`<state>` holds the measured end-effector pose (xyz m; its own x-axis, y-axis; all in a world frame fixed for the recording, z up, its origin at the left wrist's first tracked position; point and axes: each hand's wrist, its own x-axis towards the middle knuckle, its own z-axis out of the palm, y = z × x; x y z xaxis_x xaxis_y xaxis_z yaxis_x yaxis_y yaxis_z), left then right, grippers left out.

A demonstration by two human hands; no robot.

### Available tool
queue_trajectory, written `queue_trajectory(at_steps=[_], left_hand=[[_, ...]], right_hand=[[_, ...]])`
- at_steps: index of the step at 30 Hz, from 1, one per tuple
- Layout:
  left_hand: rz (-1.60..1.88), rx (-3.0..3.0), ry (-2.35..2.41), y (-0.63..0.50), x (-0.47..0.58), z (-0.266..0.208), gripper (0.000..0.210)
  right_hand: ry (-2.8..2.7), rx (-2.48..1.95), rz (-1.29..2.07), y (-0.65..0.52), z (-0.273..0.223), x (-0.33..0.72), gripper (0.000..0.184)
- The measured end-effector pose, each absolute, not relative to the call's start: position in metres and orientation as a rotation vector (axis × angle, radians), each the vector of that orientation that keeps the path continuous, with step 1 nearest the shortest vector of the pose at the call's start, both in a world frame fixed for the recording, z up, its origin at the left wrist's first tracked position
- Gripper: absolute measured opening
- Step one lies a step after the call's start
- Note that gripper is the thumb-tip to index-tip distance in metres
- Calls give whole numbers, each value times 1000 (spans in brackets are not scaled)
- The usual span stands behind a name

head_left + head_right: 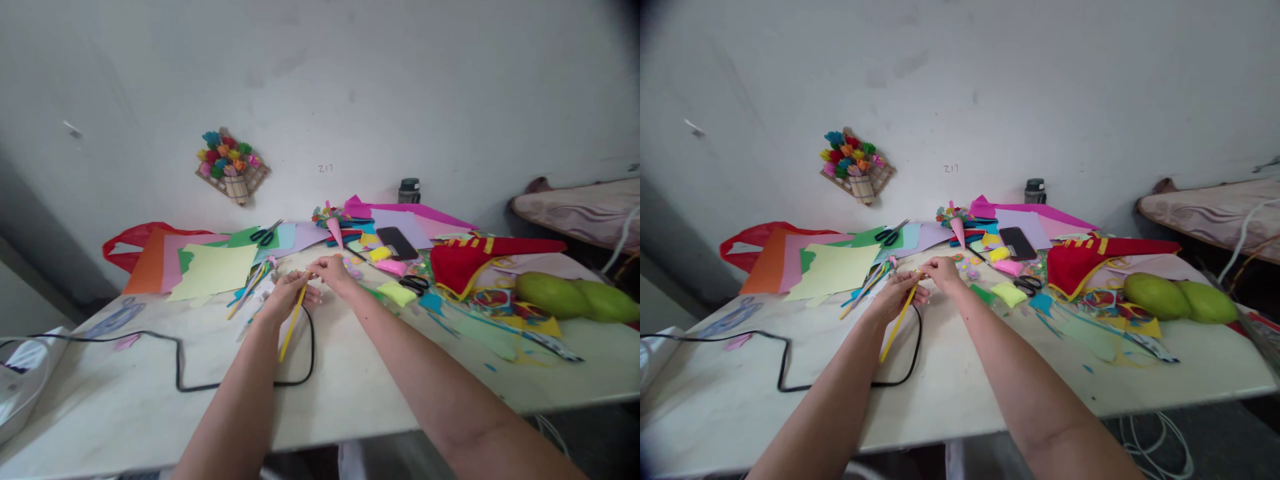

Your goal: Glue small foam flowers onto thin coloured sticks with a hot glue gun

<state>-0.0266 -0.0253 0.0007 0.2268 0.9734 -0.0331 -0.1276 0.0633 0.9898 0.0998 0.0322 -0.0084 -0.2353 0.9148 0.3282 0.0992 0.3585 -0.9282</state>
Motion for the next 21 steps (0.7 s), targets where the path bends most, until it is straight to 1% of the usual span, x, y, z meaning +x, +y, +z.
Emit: queue_trajectory(at_steps=[7,10,18,21], left_hand=[[1102,1187,997,-22,-24,-3,16],[1097,1210,995,-20,-25,-5,17],[1091,1213,997,-19,-26,-7,19],[1110,1192,1006,-19,-28,-6,17]], right_hand=[[-1841,-1114,438,33,-12,94,13],[-1916,-1172,266,29,-11,94,15],[-2019,-1135,66,26,-12,94,16],[-1985,-1083,131,28,-14,93,16]])
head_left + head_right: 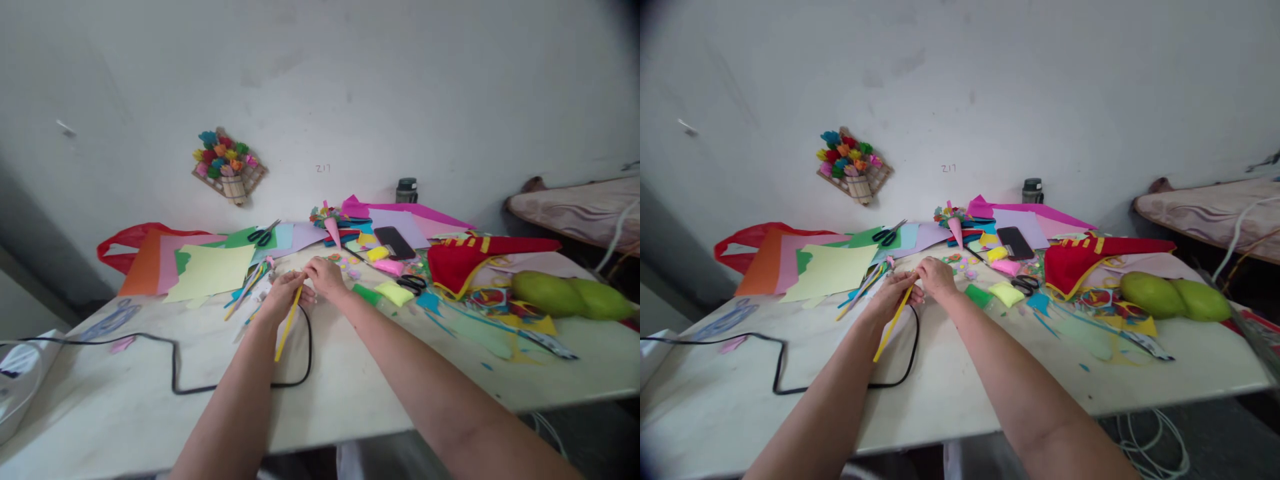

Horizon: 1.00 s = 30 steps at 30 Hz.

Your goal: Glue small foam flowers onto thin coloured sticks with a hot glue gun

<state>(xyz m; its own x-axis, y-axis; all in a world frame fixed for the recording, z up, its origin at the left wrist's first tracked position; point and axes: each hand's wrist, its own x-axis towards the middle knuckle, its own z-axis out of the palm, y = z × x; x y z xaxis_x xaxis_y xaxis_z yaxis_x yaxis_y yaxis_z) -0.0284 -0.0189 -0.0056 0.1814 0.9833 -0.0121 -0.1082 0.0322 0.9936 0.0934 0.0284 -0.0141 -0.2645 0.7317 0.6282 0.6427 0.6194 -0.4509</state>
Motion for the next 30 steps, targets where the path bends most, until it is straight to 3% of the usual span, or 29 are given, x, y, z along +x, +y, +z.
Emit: queue_trajectory(at_steps=[7,15,21,30], left_hand=[[1498,1004,1004,-17,-52,6,15],[1705,789,892,-13,-79,8,12],[1755,773,938,-13,-89,8,25],[2024,929,1336,-14,-87,10,29]], right_hand=[[-1863,-1097,406,39,-25,93,24],[-2205,-1115,145,13,-24,69,25],[-2378,-1097,21,4,-21,48,28],[-2535,-1133,-181,1,-15,21,26]])
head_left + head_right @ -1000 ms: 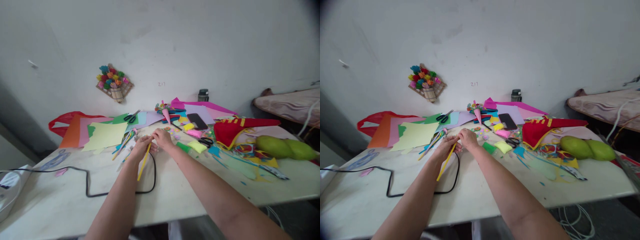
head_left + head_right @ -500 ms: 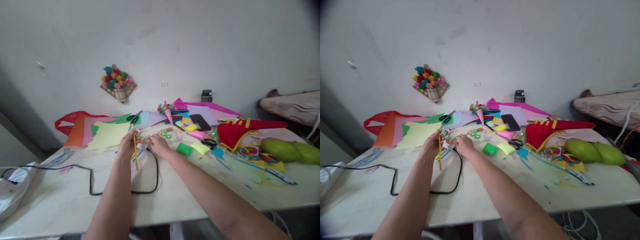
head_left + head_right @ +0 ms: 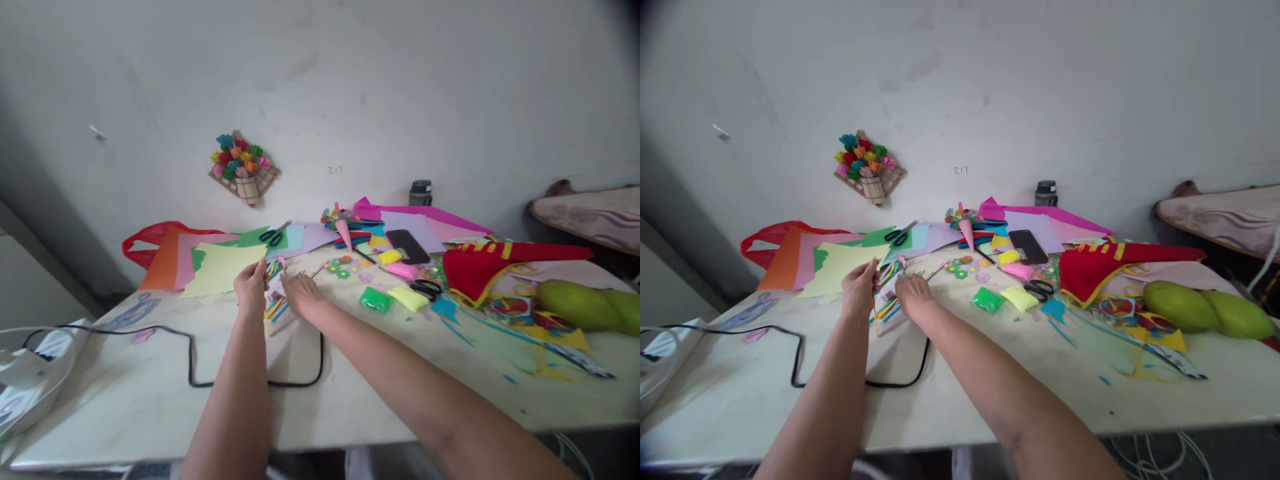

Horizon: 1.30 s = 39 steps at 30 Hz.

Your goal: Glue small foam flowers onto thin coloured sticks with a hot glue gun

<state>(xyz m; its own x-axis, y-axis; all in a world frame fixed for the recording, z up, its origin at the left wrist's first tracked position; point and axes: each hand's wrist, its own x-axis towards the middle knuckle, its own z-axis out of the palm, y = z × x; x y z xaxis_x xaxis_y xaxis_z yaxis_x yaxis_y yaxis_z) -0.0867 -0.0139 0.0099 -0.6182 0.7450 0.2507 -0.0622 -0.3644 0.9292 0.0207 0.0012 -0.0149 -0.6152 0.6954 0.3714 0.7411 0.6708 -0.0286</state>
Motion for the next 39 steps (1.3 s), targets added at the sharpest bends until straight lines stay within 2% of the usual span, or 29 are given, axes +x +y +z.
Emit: queue_trajectory(at_steps=[10,15,20,24,28,34,39], left_hand=[[2212,876,1278,-22,-92,18,28],[2334,783,1197,-24,-96,20,26],[2221,710,1103,-23,-100,16,26],[2113,774,1020,-20,-99,10,29],[1831,1027,1078,-14,-87,2,36],[1583,1216,1139,-13,-72,-3,41],[1494,1236,1131,-11,-72,-8,39]], right_hand=[[-2481,-1166,-263,-2,-14,28,35],[-2355,-1254,-153,9,-10,45,43],[-2084,-1320,116,25,-14,60,42],[-1733,-1165,483,36,-17,66,37],[-1407,-983,839,35,-14,73,48],[-1315,-902,1095,19,-6,88,33],[-1320,-785,1346,13,-8,100,32]])
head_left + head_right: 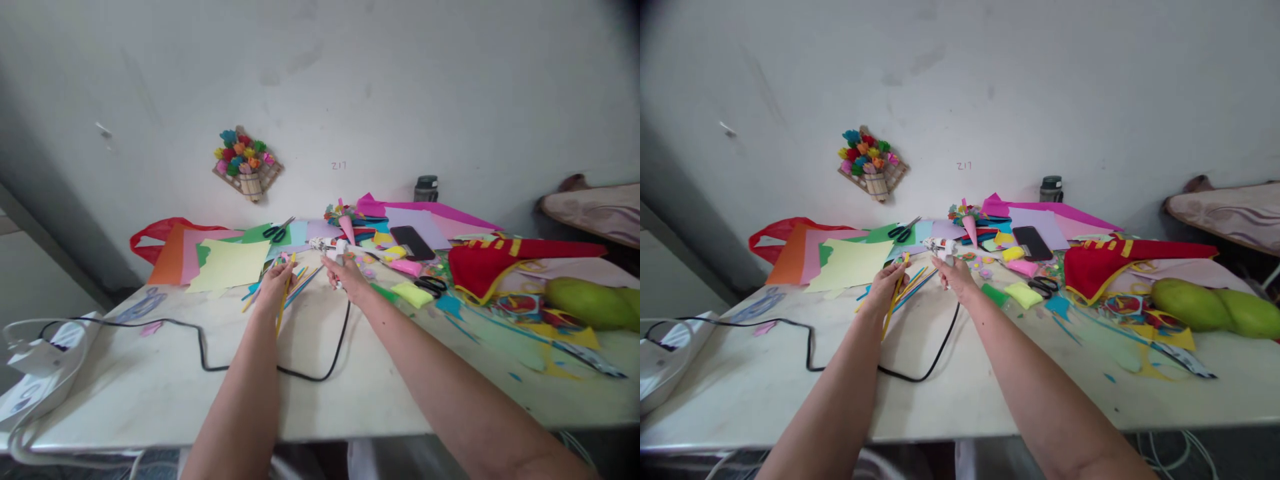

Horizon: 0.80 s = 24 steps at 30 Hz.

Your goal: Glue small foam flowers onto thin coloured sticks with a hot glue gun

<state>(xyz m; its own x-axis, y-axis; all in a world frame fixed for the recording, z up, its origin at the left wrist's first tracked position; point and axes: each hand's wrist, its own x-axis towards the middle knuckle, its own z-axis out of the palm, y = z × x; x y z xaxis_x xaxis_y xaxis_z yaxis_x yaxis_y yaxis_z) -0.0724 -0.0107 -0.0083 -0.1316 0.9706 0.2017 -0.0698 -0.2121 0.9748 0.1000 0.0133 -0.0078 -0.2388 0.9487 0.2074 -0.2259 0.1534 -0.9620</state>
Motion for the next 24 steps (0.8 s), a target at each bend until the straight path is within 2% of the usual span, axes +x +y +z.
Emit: queue_trajectory(at_steps=[7,24], left_hand=[[1440,1305,1177,-8,-72,-15,41],[1411,1336,1206,-7,-72,-18,41]], right_hand=[[-1437,-776,1464,14,-3,113,41],[-1552,-943,1426,15,-1,121,44]])
